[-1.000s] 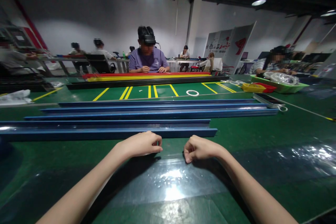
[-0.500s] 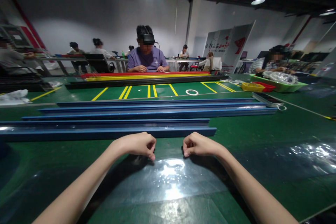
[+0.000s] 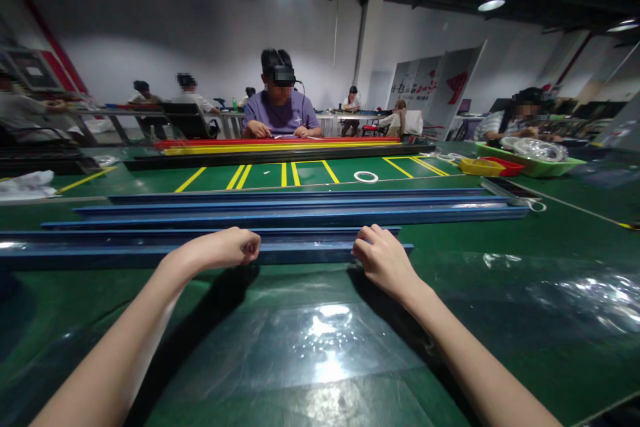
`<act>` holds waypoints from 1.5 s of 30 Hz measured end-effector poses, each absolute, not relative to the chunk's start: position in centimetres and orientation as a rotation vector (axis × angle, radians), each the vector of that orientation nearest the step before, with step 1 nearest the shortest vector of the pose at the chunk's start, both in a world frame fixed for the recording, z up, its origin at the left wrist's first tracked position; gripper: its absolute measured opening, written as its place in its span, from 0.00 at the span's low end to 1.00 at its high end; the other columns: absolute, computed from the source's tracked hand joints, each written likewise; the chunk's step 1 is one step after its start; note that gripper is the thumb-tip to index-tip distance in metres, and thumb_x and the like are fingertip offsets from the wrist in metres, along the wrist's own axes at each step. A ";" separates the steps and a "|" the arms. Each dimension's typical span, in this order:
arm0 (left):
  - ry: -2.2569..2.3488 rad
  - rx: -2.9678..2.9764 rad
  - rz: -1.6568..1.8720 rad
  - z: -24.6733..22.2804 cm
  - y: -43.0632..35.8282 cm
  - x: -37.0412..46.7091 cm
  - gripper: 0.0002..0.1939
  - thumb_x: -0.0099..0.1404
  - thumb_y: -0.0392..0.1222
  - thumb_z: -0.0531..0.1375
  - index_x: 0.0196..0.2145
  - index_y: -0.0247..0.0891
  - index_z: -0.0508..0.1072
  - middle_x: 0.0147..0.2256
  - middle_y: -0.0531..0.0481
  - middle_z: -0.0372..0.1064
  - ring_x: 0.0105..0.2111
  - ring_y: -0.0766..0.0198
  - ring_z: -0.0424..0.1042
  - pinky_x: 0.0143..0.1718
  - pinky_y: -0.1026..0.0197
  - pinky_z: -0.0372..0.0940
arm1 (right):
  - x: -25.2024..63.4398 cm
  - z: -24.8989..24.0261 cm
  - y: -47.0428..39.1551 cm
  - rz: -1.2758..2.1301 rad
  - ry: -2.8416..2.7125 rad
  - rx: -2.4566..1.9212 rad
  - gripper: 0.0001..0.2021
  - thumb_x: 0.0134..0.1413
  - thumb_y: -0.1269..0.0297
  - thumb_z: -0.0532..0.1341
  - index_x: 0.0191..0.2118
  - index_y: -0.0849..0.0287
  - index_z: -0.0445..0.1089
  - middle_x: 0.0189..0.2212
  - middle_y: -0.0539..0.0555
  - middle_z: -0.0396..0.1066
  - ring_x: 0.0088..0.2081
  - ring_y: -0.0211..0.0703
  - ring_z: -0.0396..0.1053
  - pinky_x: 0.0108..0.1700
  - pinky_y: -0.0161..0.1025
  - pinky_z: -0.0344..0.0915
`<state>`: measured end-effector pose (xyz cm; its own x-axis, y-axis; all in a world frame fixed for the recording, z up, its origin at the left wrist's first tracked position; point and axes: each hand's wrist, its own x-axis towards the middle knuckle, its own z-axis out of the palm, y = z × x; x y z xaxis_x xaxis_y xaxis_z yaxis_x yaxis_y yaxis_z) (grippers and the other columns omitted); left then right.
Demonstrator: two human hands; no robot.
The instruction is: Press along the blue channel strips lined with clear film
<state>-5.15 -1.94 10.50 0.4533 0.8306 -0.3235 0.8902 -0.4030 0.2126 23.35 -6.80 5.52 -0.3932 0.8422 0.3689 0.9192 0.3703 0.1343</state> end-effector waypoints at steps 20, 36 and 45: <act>1.851 2.725 0.248 10.5 -1.0 -5.4 0.14 0.56 0.33 0.44 0.34 0.40 0.66 0.36 0.49 0.69 0.38 0.60 0.67 0.35 0.61 0.54 | 23.2 2.6 -5.3 -0.425 -2.046 -1.374 0.23 0.56 0.67 0.45 0.57 0.66 0.49 0.50 0.65 0.57 0.52 0.49 0.56 0.51 0.47 0.57; 1.937 2.824 0.218 7.9 0.9 -6.0 0.18 0.53 0.30 0.44 0.37 0.41 0.67 0.34 0.48 0.70 0.38 0.58 0.65 0.42 0.56 0.51 | 23.8 1.2 -4.5 -0.471 -2.172 -1.599 0.22 0.59 0.59 0.44 0.51 0.66 0.62 0.53 0.63 0.59 0.55 0.49 0.55 0.53 0.45 0.53; 1.940 2.807 0.245 7.3 1.3 -6.3 0.16 0.56 0.32 0.43 0.34 0.40 0.68 0.33 0.46 0.71 0.37 0.56 0.66 0.40 0.54 0.52 | 23.6 1.4 -4.6 -0.479 -2.249 -1.600 0.22 0.59 0.59 0.42 0.52 0.66 0.61 0.54 0.62 0.57 0.56 0.49 0.53 0.53 0.45 0.53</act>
